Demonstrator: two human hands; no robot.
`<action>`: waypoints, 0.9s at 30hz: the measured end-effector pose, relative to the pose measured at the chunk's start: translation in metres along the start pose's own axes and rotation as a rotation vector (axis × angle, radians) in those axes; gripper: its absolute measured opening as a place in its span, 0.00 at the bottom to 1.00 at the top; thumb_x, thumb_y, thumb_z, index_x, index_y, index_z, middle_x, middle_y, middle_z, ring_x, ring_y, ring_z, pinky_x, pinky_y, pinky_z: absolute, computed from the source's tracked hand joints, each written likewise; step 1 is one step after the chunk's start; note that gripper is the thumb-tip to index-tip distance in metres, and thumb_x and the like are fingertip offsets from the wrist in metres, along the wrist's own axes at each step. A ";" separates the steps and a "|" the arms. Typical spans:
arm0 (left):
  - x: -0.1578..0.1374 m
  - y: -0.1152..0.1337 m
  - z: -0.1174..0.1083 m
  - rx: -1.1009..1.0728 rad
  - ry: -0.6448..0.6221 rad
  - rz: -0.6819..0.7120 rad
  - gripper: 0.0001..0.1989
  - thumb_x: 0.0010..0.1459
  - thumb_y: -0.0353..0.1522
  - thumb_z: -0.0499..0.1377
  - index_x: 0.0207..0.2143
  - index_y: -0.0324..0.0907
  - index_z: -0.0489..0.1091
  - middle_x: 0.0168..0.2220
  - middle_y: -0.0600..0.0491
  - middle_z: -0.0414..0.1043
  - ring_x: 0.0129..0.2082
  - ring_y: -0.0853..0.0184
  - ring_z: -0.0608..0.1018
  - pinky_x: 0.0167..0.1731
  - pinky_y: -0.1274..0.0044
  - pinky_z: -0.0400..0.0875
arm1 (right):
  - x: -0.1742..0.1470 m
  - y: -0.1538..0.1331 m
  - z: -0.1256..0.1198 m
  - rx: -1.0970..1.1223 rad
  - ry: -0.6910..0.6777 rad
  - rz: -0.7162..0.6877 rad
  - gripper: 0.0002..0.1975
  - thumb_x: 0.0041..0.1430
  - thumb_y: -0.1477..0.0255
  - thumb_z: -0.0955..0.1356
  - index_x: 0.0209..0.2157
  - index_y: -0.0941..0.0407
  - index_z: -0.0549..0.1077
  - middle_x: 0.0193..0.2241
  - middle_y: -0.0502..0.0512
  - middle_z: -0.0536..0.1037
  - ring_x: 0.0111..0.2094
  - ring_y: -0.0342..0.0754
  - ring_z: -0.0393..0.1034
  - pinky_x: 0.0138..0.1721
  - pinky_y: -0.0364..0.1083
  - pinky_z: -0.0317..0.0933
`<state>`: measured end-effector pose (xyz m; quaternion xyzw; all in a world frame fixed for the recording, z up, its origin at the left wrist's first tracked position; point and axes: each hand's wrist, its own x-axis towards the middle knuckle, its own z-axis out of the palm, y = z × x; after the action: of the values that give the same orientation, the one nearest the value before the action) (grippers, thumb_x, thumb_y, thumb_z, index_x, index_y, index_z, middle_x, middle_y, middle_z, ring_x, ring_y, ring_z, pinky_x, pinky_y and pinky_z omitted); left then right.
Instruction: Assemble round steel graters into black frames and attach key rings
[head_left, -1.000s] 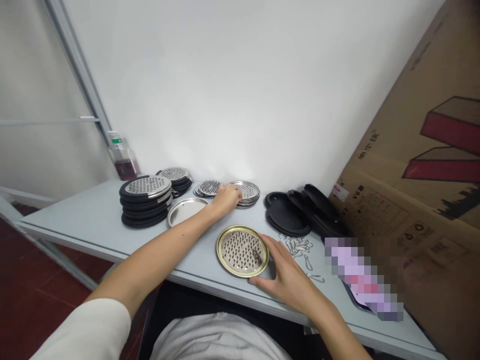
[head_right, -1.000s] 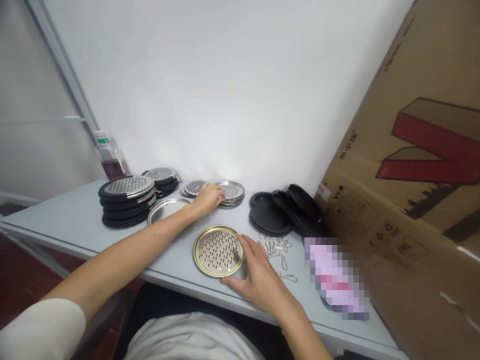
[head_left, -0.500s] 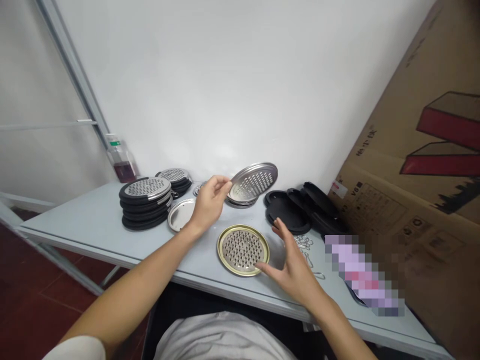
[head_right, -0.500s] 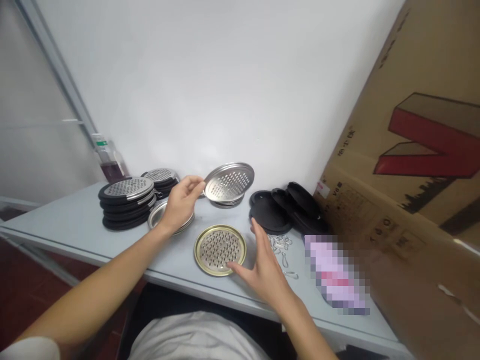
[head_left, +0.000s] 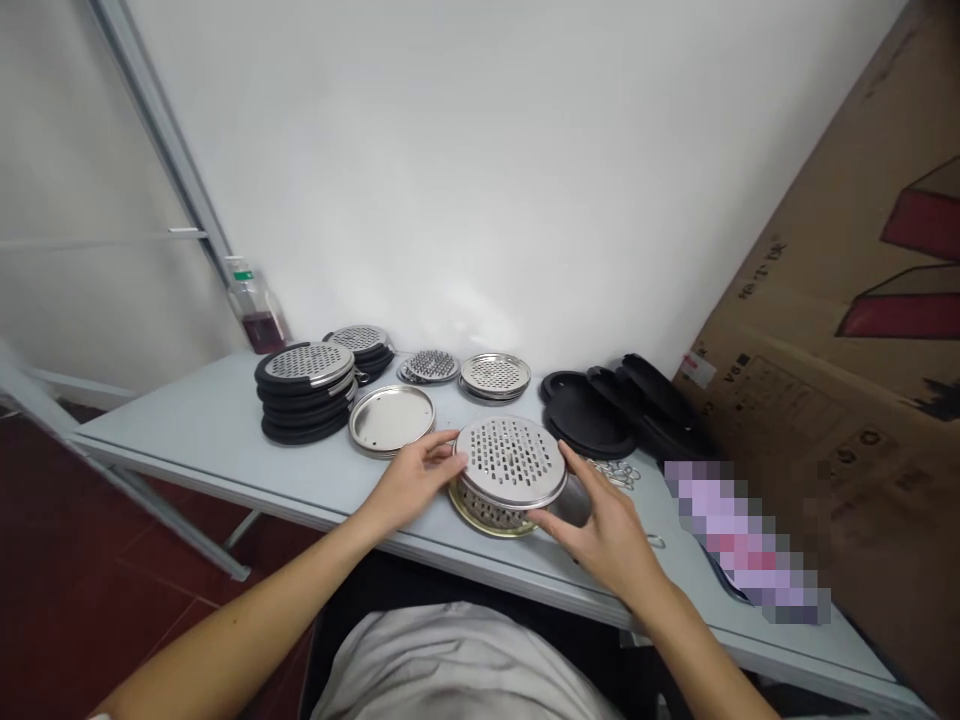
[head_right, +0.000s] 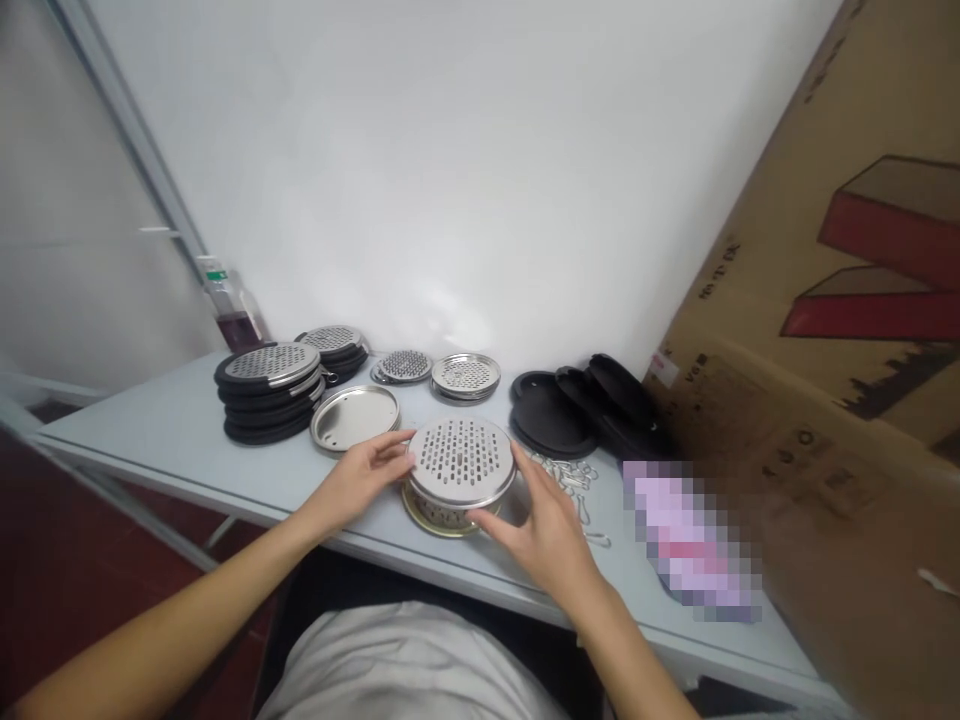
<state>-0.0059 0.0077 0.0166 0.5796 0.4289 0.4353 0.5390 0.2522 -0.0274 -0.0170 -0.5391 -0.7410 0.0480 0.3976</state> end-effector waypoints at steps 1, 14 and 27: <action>-0.003 -0.002 -0.001 0.110 0.000 0.054 0.25 0.57 0.39 0.64 0.55 0.40 0.69 0.49 0.46 0.75 0.46 0.60 0.77 0.48 0.69 0.72 | 0.000 0.001 0.000 -0.017 -0.018 -0.008 0.43 0.51 0.53 0.72 0.63 0.57 0.60 0.58 0.67 0.70 0.58 0.63 0.66 0.57 0.62 0.61; -0.016 -0.012 -0.009 0.805 0.015 0.421 0.26 0.60 0.43 0.60 0.59 0.44 0.65 0.55 0.48 0.71 0.56 0.58 0.69 0.58 0.65 0.62 | -0.003 -0.001 -0.002 -0.074 -0.206 0.026 0.42 0.50 0.53 0.72 0.61 0.59 0.61 0.58 0.65 0.70 0.58 0.61 0.65 0.58 0.60 0.61; -0.021 -0.017 -0.012 0.865 -0.012 0.376 0.30 0.59 0.46 0.60 0.60 0.46 0.63 0.57 0.47 0.69 0.58 0.55 0.68 0.59 0.65 0.60 | -0.010 0.003 0.001 -0.012 -0.228 0.008 0.44 0.47 0.53 0.74 0.63 0.53 0.59 0.61 0.64 0.65 0.61 0.63 0.60 0.60 0.62 0.57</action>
<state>-0.0230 -0.0090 -0.0010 0.8210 0.4555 0.3034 0.1623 0.2549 -0.0342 -0.0239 -0.5354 -0.7796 0.1061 0.3072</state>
